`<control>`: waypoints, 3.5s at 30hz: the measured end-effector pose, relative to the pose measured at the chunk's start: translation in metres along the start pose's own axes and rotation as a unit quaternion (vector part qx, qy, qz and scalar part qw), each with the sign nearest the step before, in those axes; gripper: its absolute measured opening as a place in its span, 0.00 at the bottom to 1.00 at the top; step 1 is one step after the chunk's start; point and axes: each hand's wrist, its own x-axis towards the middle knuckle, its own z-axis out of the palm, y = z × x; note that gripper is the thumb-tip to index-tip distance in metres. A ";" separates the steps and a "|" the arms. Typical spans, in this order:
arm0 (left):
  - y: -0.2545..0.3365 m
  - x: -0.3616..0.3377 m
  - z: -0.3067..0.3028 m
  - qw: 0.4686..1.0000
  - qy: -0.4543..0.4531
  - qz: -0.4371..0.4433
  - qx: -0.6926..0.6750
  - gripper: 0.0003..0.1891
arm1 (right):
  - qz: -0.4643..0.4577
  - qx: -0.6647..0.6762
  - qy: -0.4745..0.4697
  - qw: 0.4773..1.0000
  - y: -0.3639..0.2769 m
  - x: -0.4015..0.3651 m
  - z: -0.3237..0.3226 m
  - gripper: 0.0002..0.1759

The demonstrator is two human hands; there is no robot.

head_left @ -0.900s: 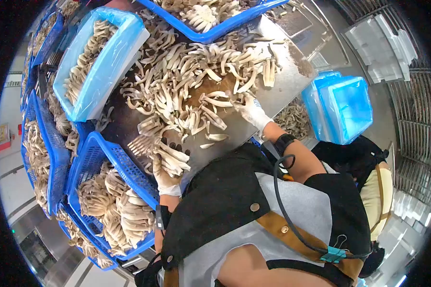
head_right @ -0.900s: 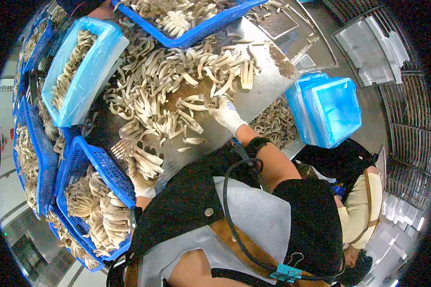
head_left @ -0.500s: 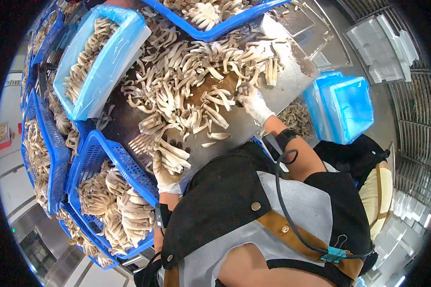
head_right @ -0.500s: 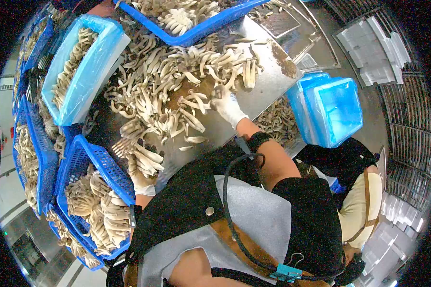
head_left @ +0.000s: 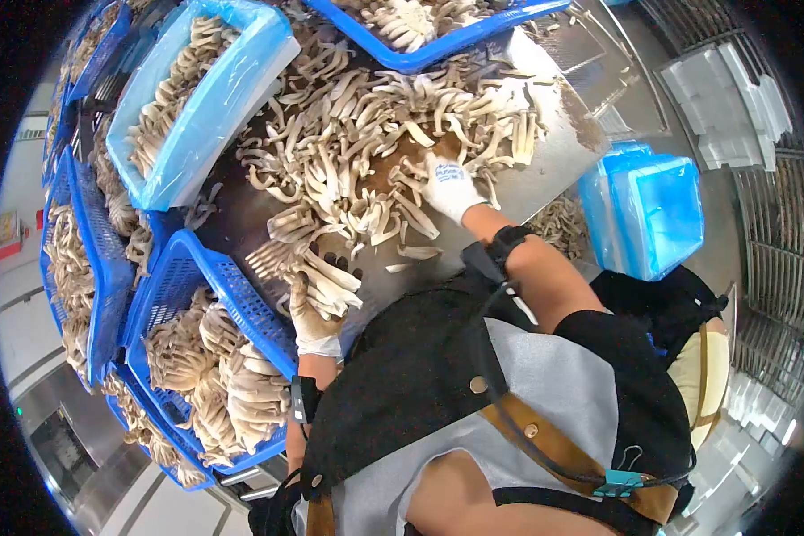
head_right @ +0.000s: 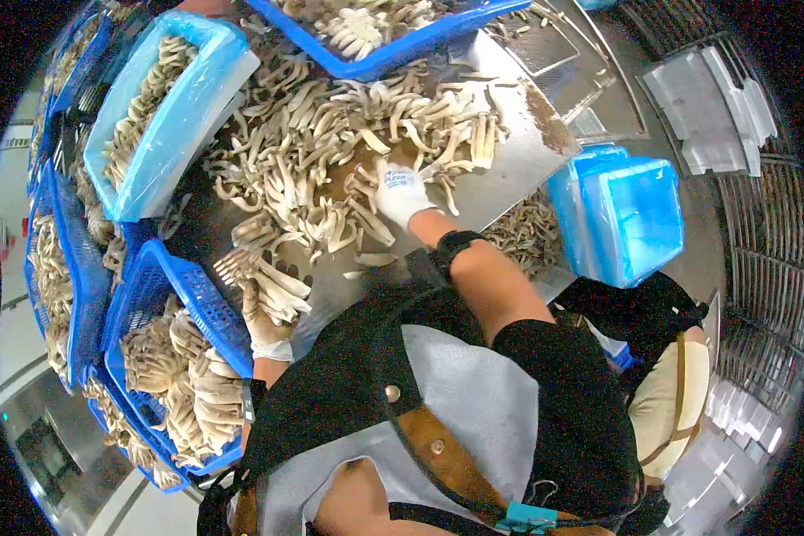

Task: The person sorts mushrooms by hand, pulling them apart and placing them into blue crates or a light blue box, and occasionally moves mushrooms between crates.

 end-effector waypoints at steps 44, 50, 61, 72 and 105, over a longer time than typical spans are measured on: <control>-0.023 0.017 0.018 0.989 -0.062 -0.027 0.134 0.18 | -0.100 0.510 -0.309 0.796 -0.101 -0.061 0.001 0.31; -0.019 0.016 0.033 0.997 0.019 0.003 0.074 0.15 | -0.001 0.519 -0.334 0.787 -0.083 -0.059 -0.017 0.20; -0.038 0.027 0.035 0.993 0.104 0.045 0.023 0.08 | -0.273 0.171 -0.160 0.933 -0.110 -0.104 -0.029 0.24; -0.030 0.019 0.067 0.984 0.111 0.137 -0.002 0.08 | -0.290 0.157 -0.094 0.939 -0.130 -0.101 -0.032 0.18; -0.030 0.016 0.032 0.922 -0.017 -0.054 0.382 0.43 | -0.036 0.508 -0.368 0.778 -0.122 -0.072 0.000 0.39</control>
